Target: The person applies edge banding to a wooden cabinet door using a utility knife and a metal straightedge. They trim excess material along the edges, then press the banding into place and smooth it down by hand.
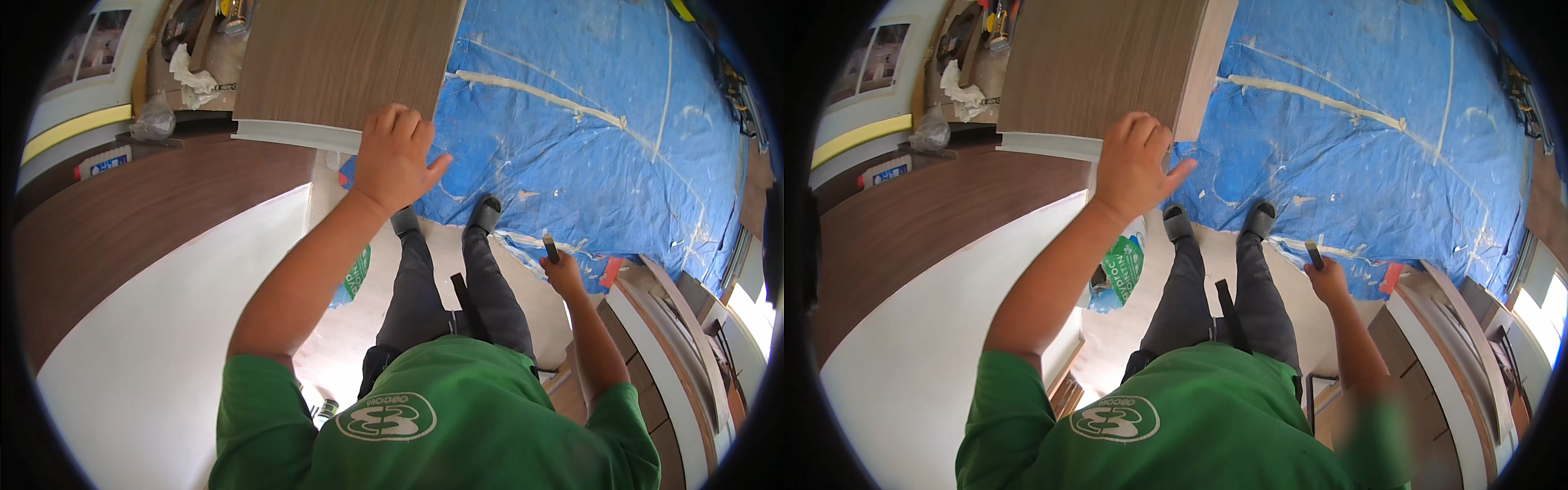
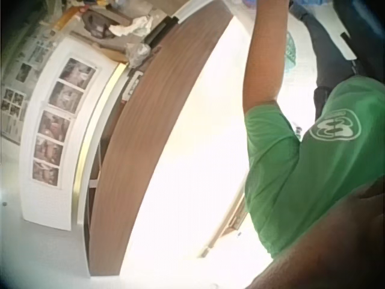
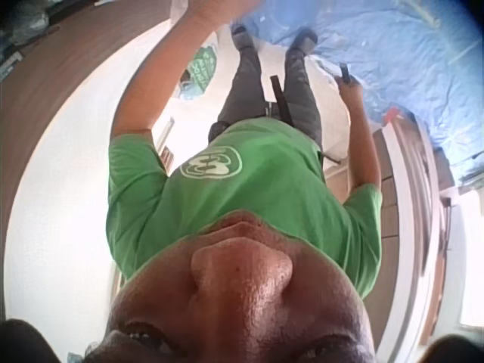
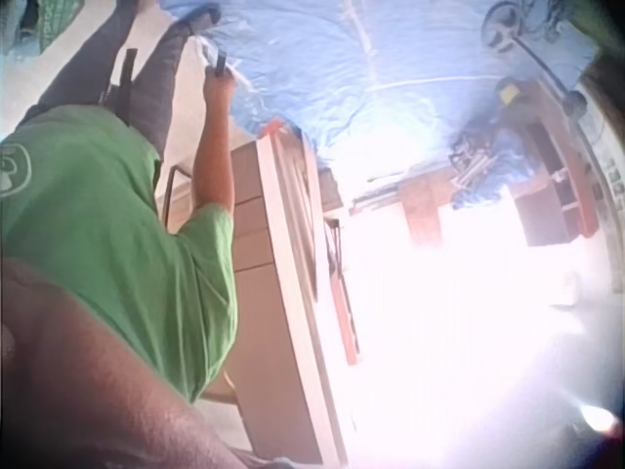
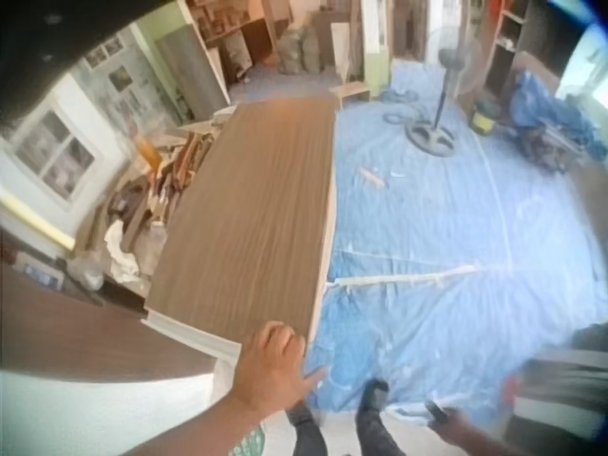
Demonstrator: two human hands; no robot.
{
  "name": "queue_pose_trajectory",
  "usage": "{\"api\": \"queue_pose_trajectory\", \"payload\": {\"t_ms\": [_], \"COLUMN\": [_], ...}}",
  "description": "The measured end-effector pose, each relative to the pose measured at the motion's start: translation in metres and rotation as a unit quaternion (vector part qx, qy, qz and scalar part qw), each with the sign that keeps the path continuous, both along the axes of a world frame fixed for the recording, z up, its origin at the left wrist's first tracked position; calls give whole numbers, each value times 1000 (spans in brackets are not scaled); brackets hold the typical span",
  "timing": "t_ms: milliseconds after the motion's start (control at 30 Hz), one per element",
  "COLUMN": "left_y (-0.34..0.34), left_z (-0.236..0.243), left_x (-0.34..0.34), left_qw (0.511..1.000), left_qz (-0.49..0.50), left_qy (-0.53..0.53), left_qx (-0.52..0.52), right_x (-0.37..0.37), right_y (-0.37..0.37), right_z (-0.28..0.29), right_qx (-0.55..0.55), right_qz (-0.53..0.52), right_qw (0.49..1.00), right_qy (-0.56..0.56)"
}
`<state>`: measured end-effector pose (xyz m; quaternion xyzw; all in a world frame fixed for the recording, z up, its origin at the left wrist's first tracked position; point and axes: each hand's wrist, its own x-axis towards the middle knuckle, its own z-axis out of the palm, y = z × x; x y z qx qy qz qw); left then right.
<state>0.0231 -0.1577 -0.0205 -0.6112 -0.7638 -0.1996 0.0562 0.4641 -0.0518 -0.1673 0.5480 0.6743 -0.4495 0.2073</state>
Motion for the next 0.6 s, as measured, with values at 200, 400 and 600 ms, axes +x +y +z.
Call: {"api": "queue_pose_trajectory", "payload": {"t_ms": [200, 400, 600], "left_y": [-13, -4, -7], "left_z": [-11, -6, -1], "left_x": [8, 15, 8], "left_qw": [999, 994, 983], "left_qz": [32, 10, 11], "left_qy": [41, 86, 114], "left_qx": [-15, -72, -141], "right_x": [61, 108, 149], "right_y": [24, 51, 64], "right_z": [0, -1, -2], "right_qx": [-32, -42, -8], "right_qz": [-129, -228, -218], "right_qw": [991, 973, 976], "right_qy": [-16, 9, 8]}}
